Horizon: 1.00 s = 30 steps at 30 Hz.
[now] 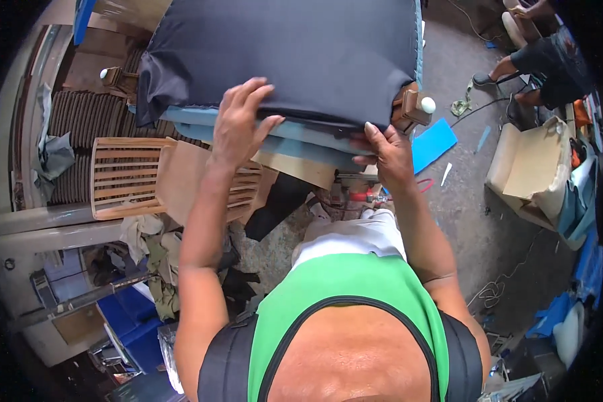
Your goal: Upholstering a furniture frame by stapling fabric over a cushion.
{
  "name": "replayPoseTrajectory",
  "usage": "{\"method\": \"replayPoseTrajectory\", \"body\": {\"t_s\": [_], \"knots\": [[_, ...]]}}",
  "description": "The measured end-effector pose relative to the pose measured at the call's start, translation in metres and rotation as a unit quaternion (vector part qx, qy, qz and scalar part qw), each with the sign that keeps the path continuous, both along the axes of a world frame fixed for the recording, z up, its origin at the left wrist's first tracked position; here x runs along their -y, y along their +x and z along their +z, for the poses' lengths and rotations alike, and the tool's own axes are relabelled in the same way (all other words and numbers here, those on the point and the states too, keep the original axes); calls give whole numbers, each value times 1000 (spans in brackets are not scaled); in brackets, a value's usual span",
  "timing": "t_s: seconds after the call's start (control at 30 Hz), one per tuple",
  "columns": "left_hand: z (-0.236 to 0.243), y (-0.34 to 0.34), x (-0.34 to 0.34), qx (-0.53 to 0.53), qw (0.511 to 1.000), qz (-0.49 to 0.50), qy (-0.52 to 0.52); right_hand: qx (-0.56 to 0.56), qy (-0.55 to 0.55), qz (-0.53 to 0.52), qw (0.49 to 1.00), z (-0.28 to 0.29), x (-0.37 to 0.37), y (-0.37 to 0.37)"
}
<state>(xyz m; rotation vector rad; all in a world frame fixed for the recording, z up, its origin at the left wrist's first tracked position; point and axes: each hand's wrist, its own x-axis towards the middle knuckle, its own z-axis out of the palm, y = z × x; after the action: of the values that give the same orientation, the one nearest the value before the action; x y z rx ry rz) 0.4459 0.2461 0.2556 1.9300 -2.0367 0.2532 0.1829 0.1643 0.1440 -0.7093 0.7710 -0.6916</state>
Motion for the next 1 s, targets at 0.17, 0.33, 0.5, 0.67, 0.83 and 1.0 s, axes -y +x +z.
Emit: {"method": "replayPoseTrajectory", "body": {"t_s": [0.17, 0.33, 0.5, 0.67, 0.83, 1.0], "knots": [[-20, 2, 52, 145, 985, -74, -64, 40, -70, -51, 995, 5, 7, 8], [-41, -11, 31, 102, 993, -44, -26, -4, -80, -43, 996, -3, 1, 1], [-45, -38, -20, -7, 995, -90, -36, -42, -7, -3, 999, -19, -5, -7], [-48, -18, 13, 57, 996, -65, -17, -25, -16, 27, 999, -23, -2, -10], [-58, -16, 29, 141, 984, -106, 0, -51, -42, 21, 998, -25, -4, -7], [-74, -16, 39, 129, 988, -83, -16, -42, -61, 6, 997, -27, -4, -6]]}}
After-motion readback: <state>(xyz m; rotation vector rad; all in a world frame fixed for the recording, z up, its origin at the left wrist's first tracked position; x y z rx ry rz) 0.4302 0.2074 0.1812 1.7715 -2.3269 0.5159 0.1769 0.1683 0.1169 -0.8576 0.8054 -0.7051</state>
